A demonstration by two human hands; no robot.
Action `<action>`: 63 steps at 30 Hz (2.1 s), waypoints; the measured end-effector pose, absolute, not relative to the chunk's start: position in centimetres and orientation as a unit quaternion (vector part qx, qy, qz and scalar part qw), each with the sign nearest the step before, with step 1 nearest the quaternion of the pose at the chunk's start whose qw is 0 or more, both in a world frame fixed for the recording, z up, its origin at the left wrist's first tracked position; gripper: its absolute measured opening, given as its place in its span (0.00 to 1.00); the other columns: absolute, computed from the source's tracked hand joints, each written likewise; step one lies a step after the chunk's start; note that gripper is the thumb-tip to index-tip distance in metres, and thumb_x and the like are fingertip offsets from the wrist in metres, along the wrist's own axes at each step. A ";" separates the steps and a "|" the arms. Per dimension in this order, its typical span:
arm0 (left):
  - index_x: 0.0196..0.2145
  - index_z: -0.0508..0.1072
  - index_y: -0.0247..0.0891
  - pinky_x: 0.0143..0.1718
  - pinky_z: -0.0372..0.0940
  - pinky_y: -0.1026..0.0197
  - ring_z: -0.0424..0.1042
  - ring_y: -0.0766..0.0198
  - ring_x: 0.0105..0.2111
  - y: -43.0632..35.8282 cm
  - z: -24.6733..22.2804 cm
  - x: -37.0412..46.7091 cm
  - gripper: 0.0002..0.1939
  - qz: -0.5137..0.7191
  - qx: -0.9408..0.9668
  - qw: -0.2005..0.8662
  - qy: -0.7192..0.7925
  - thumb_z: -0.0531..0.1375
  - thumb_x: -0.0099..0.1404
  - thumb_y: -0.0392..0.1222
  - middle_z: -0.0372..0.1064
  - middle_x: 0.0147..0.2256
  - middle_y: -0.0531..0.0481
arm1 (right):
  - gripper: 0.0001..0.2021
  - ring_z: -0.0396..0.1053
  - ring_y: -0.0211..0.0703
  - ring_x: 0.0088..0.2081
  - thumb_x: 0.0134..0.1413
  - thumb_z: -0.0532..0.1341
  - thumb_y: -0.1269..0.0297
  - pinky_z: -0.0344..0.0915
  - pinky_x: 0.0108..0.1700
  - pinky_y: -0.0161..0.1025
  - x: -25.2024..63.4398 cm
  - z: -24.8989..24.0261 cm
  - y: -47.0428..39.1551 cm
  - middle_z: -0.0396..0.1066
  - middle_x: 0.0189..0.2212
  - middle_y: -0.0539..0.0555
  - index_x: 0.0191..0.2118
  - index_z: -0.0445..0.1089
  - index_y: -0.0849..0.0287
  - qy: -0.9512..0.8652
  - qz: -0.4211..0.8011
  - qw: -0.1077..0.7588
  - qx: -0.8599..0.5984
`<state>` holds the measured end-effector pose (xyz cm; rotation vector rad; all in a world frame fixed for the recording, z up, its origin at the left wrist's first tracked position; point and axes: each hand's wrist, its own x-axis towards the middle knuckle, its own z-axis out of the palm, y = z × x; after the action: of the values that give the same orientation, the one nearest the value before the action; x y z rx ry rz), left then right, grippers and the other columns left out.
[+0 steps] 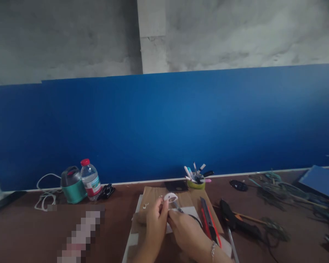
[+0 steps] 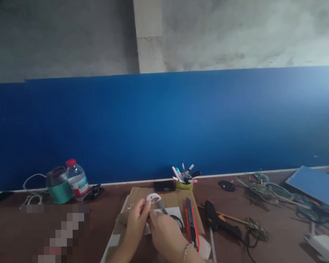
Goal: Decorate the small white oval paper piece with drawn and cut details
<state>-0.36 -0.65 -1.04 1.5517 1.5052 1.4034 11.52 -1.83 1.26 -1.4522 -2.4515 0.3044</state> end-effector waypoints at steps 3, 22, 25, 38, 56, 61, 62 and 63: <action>0.32 0.73 0.37 0.28 0.62 0.65 0.69 0.61 0.27 -0.6 -1.1 -0.4 0.23 0.527 0.576 0.274 0.562 0.49 0.61 0.59 0.72 0.25 0.49 | 0.15 0.74 0.48 0.32 0.57 0.46 0.71 0.61 0.29 0.35 11.5 1.5 -1.7 0.75 0.33 0.61 0.41 0.69 0.61 -0.851 0.116 0.112 -0.499; 0.32 0.71 0.43 0.27 0.56 0.62 0.70 0.59 0.27 0.6 -1.9 -2.9 0.15 0.400 0.577 0.142 0.698 0.47 0.65 0.49 0.71 0.26 0.50 | 0.10 0.61 0.36 0.23 0.43 0.50 0.68 0.59 0.28 0.33 13.7 2.1 0.8 0.63 0.22 0.48 0.31 0.66 0.58 -0.515 0.553 0.516 -0.403; 0.33 0.73 0.43 0.31 0.57 0.60 0.70 0.57 0.31 0.5 -1.6 -3.0 0.16 0.360 0.604 0.076 0.707 0.47 0.66 0.47 0.72 0.30 0.47 | 0.16 0.63 0.36 0.25 0.40 0.57 0.67 0.61 0.29 0.34 13.9 2.5 0.7 0.65 0.25 0.49 0.40 0.66 0.59 -0.366 0.686 0.545 -0.314; 0.25 0.73 0.42 0.41 0.59 0.54 0.67 0.55 0.40 0.9 -1.5 -2.4 0.12 0.443 0.628 0.077 0.635 0.53 0.61 0.44 0.74 0.36 0.49 | 0.14 0.60 0.38 0.27 0.59 0.46 0.54 0.59 0.31 0.34 13.7 1.5 -0.4 0.59 0.22 0.46 0.28 0.58 0.56 -0.585 0.410 0.553 -0.429; 0.26 0.77 0.40 0.42 0.65 0.55 0.70 0.57 0.38 1.0 -1.7 -1.6 0.19 0.514 0.633 0.220 0.536 0.53 0.60 0.54 0.73 0.36 0.45 | 0.10 0.72 0.46 0.33 0.50 0.59 0.55 0.67 0.35 0.39 12.9 -0.1 -0.4 0.74 0.37 0.60 0.30 0.64 0.58 -0.621 0.313 0.573 -0.433; 0.24 0.76 0.40 0.42 0.64 0.54 0.70 0.56 0.38 1.0 -1.9 -1.6 0.19 0.513 0.630 0.211 0.544 0.53 0.60 0.54 0.73 0.36 0.45 | 0.12 0.71 0.44 0.28 0.49 0.59 0.53 0.67 0.31 0.37 12.9 -0.4 -0.1 0.74 0.27 0.55 0.30 0.64 0.57 -0.619 0.328 0.565 -0.436; 0.24 0.76 0.40 0.42 0.64 0.54 0.70 0.56 0.38 1.0 -1.9 -1.6 0.19 0.509 0.631 0.213 0.545 0.53 0.60 0.54 0.73 0.36 0.45 | 0.12 0.70 0.43 0.27 0.49 0.59 0.53 0.67 0.30 0.37 12.9 -0.5 -0.1 0.73 0.26 0.54 0.30 0.64 0.57 -0.619 0.329 0.563 -0.437; 0.24 0.76 0.40 0.42 0.64 0.55 0.69 0.56 0.38 0.9 -1.8 -1.6 0.19 0.506 0.632 0.215 0.546 0.53 0.60 0.54 0.73 0.36 0.45 | 0.12 0.70 0.43 0.27 0.49 0.59 0.53 0.66 0.30 0.37 12.9 -0.6 -0.1 0.73 0.24 0.53 0.30 0.64 0.57 -0.618 0.329 0.563 -0.439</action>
<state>-1.58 0.93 -1.85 1.7518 1.5146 1.4037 12.92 -0.06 -0.55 -1.0339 -1.4547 0.7742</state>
